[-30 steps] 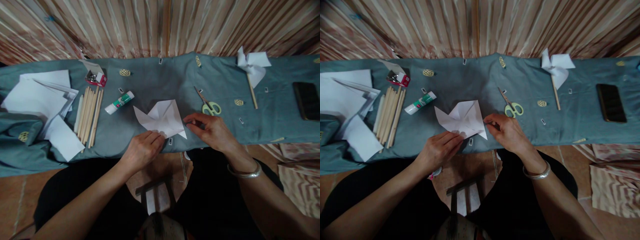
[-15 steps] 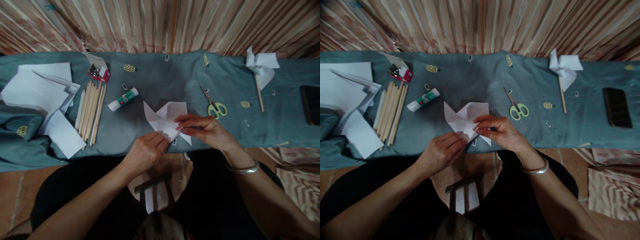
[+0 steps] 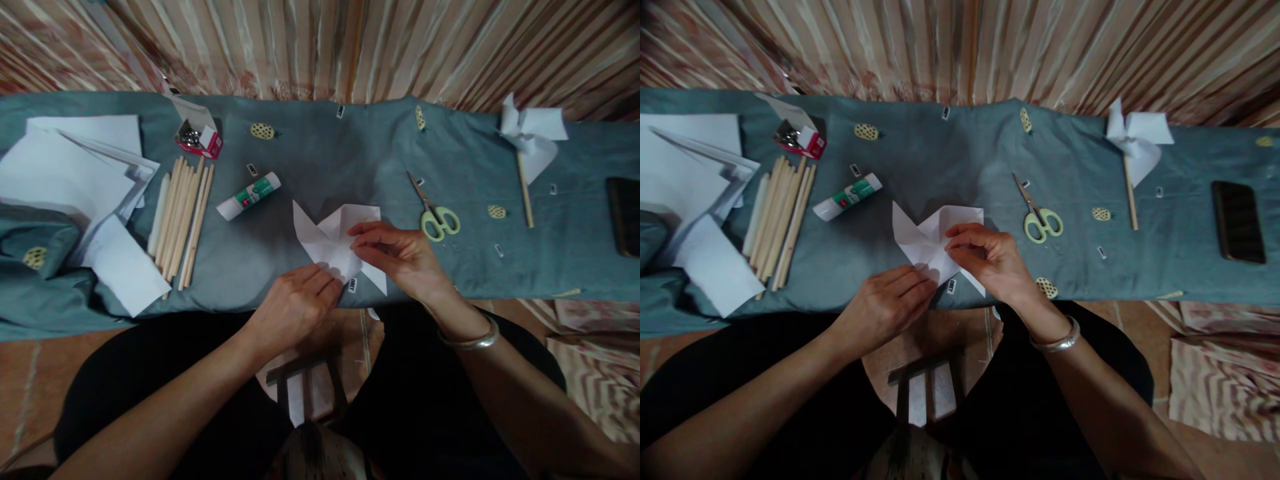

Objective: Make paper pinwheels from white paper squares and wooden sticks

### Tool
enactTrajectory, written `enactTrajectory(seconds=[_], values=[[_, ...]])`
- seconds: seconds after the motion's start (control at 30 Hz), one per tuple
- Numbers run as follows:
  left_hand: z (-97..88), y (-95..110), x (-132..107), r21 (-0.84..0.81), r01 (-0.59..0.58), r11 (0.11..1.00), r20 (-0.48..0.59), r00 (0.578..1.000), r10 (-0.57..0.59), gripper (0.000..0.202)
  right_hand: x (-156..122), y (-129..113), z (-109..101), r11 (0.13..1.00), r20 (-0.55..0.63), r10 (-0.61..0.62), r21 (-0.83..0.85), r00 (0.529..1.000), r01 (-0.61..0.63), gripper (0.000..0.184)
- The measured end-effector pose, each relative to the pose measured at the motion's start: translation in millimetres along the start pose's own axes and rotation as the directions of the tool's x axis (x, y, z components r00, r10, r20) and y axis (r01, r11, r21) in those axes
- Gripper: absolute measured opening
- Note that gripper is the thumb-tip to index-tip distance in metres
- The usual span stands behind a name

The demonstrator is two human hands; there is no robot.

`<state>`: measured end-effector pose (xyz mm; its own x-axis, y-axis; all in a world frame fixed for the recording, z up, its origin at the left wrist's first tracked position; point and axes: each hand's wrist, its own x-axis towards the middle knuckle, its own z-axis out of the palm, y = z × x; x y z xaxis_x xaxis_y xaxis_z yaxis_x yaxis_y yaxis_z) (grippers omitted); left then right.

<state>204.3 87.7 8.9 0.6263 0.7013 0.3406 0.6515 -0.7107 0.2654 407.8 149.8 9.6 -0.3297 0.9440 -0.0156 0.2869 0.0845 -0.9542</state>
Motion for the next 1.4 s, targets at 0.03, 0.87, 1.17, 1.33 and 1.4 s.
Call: enactTrajectory(seconds=[0.03, 0.87, 1.17, 1.33, 1.4], values=[[0.2, 0, 0, -0.006, 0.014, 1.0, -0.007, 1.0, -0.014, 0.016, 0, 1, 0, 0.999, -0.003, -0.021, -0.031, 1.0, 0.021, 0.007], [12.1, 0, -6, -0.501, 0.252, 0.828, 0.043, 0.963, -0.268, 0.025, -11, 0, 5, 0.909, -0.016, -0.184, -0.384, 0.983, 0.163, 0.006], [9.6, -3, 0, -0.567, 0.307, 0.764, 0.101, 0.947, -0.306, 0.024, -17, 0, 7, 0.797, 0.091, -0.34, -0.5, 0.936, 0.338, 0.014], [8.9, -3, 1, -0.581, 0.312, 0.751, 0.099, 0.944, -0.315, 0.025, -18, 0, 8, 0.747, 0.131, -0.376, -0.543, 0.917, 0.383, 0.02], [8.4, -2, 1, -0.584, 0.319, 0.746, 0.104, 0.941, -0.321, 0.024, -19, 1, 8, 0.733, 0.148, -0.378, -0.555, 0.914, 0.394, 0.021]])
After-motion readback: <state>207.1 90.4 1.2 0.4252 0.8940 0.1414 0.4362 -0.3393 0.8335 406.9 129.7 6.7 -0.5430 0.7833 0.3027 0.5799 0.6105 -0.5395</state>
